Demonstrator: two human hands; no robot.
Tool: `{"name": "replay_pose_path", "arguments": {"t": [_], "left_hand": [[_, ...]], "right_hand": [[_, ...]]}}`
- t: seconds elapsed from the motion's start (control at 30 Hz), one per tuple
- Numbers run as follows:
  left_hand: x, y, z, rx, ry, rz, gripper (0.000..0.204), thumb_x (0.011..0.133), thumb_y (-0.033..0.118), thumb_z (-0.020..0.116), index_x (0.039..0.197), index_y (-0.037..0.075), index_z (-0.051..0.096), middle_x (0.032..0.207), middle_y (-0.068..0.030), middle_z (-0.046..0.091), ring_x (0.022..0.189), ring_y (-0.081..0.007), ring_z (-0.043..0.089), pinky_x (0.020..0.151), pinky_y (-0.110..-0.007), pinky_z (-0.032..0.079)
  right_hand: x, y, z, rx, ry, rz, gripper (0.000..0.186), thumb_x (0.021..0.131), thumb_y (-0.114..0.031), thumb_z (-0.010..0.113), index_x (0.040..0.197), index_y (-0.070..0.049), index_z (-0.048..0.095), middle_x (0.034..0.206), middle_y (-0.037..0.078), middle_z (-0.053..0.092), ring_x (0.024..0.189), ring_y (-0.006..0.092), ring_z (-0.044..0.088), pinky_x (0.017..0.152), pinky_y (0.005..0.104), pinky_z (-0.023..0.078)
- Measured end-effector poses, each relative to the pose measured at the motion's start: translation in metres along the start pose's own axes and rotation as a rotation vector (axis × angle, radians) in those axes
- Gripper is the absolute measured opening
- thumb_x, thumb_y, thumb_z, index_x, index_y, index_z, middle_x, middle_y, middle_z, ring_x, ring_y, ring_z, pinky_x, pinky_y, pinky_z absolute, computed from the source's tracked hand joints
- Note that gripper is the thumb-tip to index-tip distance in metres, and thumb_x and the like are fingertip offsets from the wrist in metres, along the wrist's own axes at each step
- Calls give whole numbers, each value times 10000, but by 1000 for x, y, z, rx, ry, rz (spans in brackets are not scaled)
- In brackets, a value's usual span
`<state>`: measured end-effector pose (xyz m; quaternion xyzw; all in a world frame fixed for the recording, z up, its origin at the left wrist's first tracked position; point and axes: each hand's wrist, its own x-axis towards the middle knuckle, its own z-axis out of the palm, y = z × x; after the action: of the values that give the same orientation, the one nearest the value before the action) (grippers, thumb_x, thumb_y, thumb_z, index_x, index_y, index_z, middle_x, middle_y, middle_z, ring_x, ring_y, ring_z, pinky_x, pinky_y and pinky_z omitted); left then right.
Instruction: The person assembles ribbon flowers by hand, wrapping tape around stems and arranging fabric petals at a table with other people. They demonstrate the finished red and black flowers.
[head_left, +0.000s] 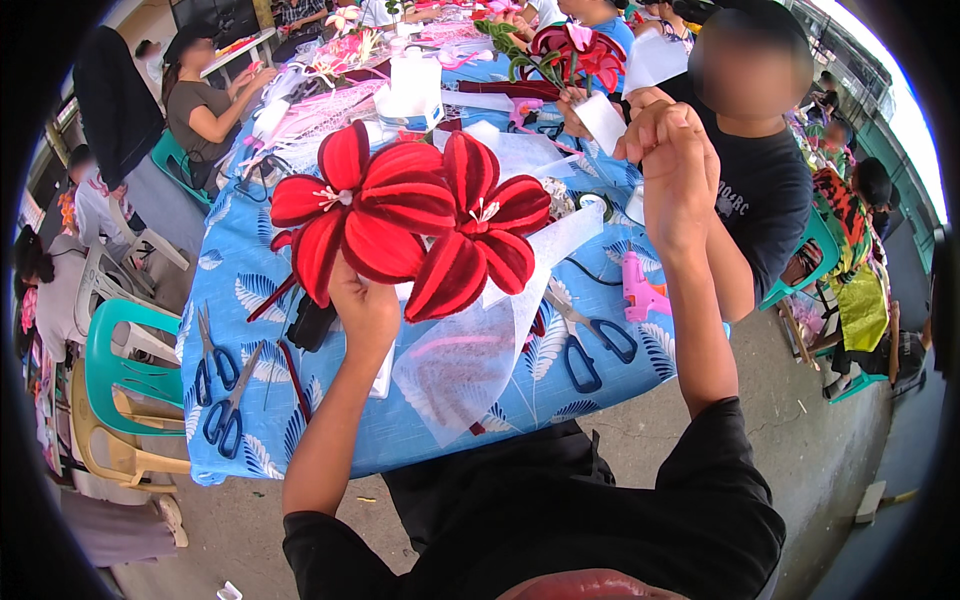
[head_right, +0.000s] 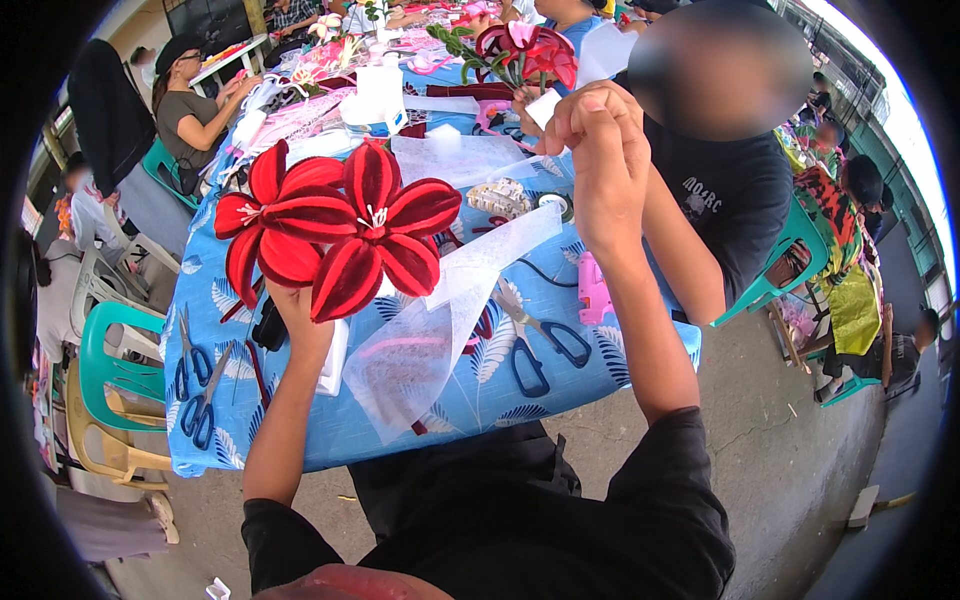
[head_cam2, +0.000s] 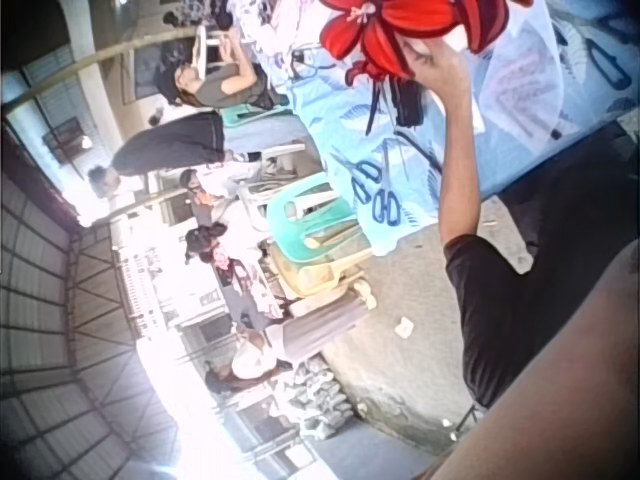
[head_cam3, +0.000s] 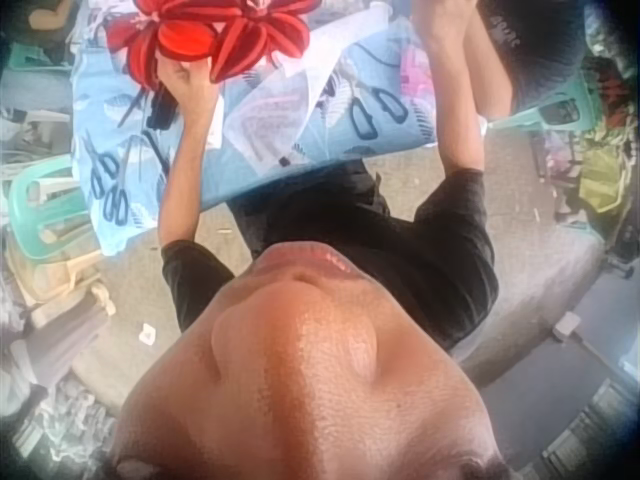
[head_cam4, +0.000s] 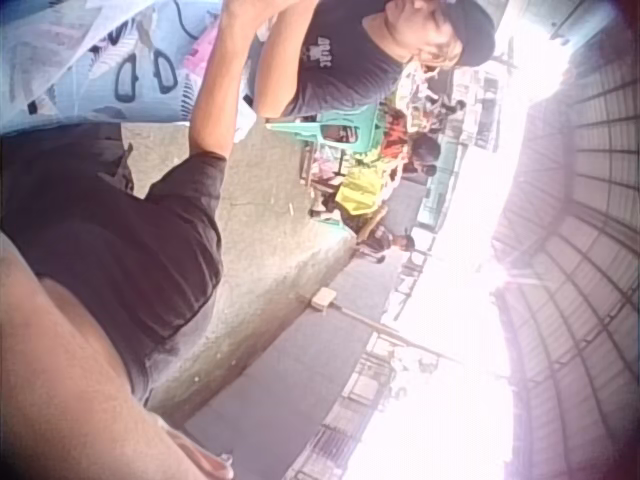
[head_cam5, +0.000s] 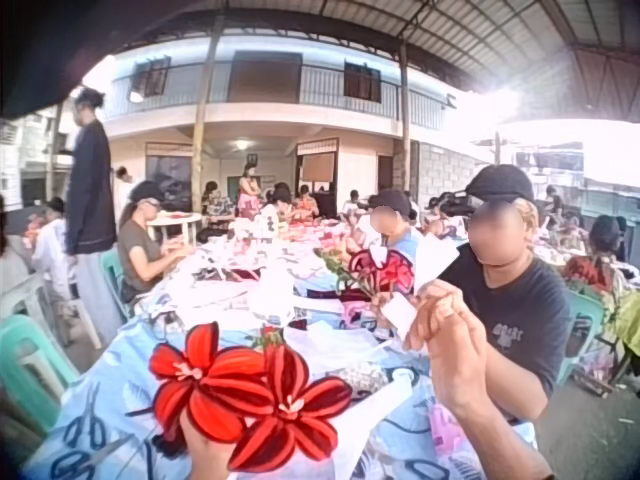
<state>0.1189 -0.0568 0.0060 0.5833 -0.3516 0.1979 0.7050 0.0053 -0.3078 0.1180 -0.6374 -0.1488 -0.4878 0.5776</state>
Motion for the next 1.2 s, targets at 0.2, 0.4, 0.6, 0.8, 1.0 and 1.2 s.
{"name": "replay_pose_path", "arguments": {"t": [0.2, 0.4, 0.6, 0.8, 1.0, 1.2], "left_hand": [[0, -2, -1, 6, -4, -3, 344, 914, 133, 528, 1201, -57, 525, 1077, -105, 631, 976, -153, 584, 851, -277, 445], [0, -4, -1, 5, 3, 21, 343, 913, 133, 530, 1197, -59, 526, 1072, -102, 633, 966, -150, 587, 841, -273, 450], [0, -3, 0, -30, 3, 1, 342, 914, 136, 534, 1194, -61, 527, 1069, -100, 632, 962, -145, 586, 836, -271, 451], [0, -5, -2, -21, -2, 21, 336, 911, 138, 540, 1181, -63, 532, 1067, -98, 632, 958, -142, 586, 828, -271, 452], [1, -4, -1, -13, -2, 28, 334, 908, 131, 538, 1179, -64, 533, 1076, -99, 628, 970, -144, 585, 838, -274, 449], [0, -4, -1, -46, 2, 10, 341, 908, 129, 535, 1187, -67, 526, 1095, -103, 621, 994, -152, 580, 853, -276, 446]], "right_hand": [[1, 4, -2, -40, 18, 51, 330, 981, -219, 423, 700, -46, 442, 667, 41, 482, 607, 120, 488, 612, 269, 446], [-2, 5, -1, -65, 24, 137, 333, 970, -244, 480, 725, -21, 503, 631, 25, 470, 560, 97, 451, 574, 256, 433], [-4, 11, -7, -145, 35, 140, 274, 948, -230, 533, 880, 30, 588, 805, 42, 538, 599, 86, 456, 587, 246, 409], [0, 11, -3, -188, 3, 101, 230, 937, -203, 561, 867, 15, 582, 844, 60, 569, 647, 101, 506, 619, 246, 413], [3, 7, 3, -113, -56, 114, 222, 952, -199, 533, 909, 16, 570, 854, 72, 570, 708, 114, 518, 645, 258, 416], [3, 7, 3, -56, -94, 146, 278, 984, -226, 452, 799, -25, 503, 772, 51, 503, 672, 126, 497, 644, 267, 420]]}}
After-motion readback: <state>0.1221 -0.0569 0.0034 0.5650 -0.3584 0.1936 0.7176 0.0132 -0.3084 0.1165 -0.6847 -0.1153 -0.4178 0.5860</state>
